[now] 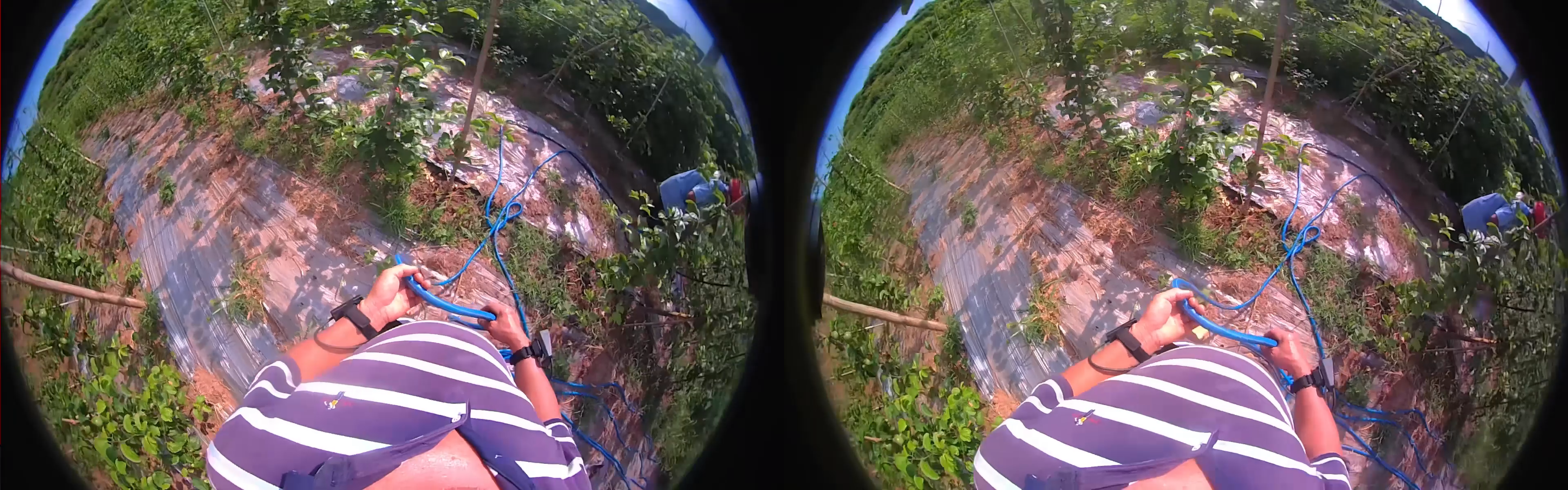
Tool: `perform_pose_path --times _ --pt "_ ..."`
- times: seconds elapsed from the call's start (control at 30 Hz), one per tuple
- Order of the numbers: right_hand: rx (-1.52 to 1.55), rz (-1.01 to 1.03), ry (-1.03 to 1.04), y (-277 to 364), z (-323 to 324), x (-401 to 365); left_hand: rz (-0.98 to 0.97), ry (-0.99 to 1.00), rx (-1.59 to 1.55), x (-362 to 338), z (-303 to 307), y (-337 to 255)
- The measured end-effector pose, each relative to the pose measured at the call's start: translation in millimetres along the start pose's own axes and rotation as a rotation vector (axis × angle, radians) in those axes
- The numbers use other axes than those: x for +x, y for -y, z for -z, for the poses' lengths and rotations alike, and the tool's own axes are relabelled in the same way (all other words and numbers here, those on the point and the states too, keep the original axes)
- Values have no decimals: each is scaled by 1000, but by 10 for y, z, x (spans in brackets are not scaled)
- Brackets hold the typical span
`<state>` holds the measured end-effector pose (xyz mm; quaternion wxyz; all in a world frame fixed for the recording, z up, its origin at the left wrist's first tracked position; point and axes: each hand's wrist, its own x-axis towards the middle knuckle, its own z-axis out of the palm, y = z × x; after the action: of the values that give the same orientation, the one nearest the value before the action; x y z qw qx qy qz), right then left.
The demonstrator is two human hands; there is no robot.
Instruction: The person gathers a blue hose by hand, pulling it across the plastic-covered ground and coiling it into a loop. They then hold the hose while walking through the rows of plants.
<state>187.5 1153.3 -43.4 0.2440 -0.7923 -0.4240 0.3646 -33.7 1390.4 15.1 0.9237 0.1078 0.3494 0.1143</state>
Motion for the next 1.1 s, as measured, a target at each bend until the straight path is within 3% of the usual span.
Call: perform_pose_path --times 0.13,0.37,0.53,0.77,0.97,1.1 --pt "20 -27 -34 -444 -163 -13 46 -52 3 41 -62 92" --pt "69 12 -125 -564 -134 -367 108 -69 60 123 -226 336" --pt "111 -79 -174 -709 -264 -522 189 -74 106 195 -338 357" --pt "81 -161 -367 -254 -509 -537 306 5 151 365 -484 -70" --pt "246 -305 -469 248 -815 -629 398 22 276 635 -357 -365" --pt "217 -324 -460 396 -1010 -673 469 38 302 788 -305 -478"
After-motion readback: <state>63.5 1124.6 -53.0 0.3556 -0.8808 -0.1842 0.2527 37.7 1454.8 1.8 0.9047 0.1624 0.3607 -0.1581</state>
